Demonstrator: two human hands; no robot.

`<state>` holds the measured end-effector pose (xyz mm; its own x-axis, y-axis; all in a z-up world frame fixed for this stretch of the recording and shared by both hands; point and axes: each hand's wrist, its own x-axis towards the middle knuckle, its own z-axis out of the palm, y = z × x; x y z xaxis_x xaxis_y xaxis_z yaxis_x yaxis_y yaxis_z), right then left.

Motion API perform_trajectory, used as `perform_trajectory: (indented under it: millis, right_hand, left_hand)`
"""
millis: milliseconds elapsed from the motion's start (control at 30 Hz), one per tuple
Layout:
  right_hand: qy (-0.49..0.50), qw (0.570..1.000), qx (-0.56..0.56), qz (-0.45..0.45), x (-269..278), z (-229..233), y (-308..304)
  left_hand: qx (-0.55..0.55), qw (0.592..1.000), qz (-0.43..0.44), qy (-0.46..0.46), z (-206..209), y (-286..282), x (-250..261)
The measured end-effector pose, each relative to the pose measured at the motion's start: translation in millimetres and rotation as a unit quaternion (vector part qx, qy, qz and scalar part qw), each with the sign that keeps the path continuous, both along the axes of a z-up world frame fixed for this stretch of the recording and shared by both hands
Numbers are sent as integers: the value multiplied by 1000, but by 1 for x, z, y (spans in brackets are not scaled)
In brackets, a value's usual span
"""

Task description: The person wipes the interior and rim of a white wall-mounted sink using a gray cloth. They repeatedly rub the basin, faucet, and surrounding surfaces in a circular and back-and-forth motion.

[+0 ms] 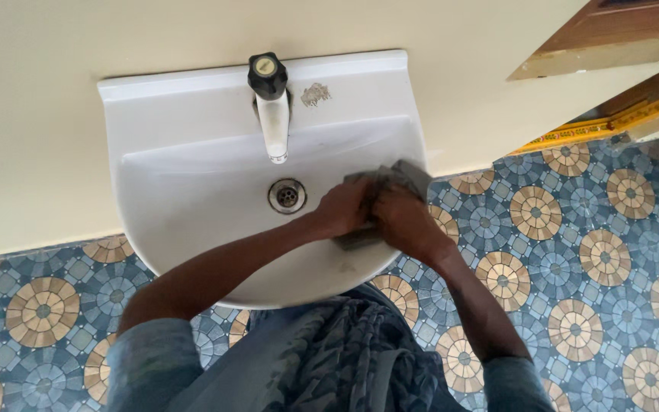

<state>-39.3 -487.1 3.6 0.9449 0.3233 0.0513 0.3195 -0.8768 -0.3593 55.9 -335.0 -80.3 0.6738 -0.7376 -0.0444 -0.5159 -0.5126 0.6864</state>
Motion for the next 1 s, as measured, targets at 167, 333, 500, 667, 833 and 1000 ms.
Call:
perform_trajectory:
  millis: [167,333,500,667,833,1000]
  right_hand:
    - [94,987,-14,126,-1,0,17]
    - [-23,976,-216,25,19,11,13]
    - [-122,975,-186,12,18,12,3]
    - [-210,963,113,-125,26,-3,-7]
    - [-261,912,222,-225,22,-10,-11]
    - [-274,858,358,-247,17,-10,-9]
  left_hand:
    - [112,987,-40,111,14,65,-29]
    - [110,993,-31,-29,16,81,-41]
    - [32,996,-57,-61,9,50,-40]
    - [-7,990,-103,-96,1,-4,-35]
    - [-107,990,55,-80,-6,-39,-18]
    - [-305,945,116,-25,12,-46,20]
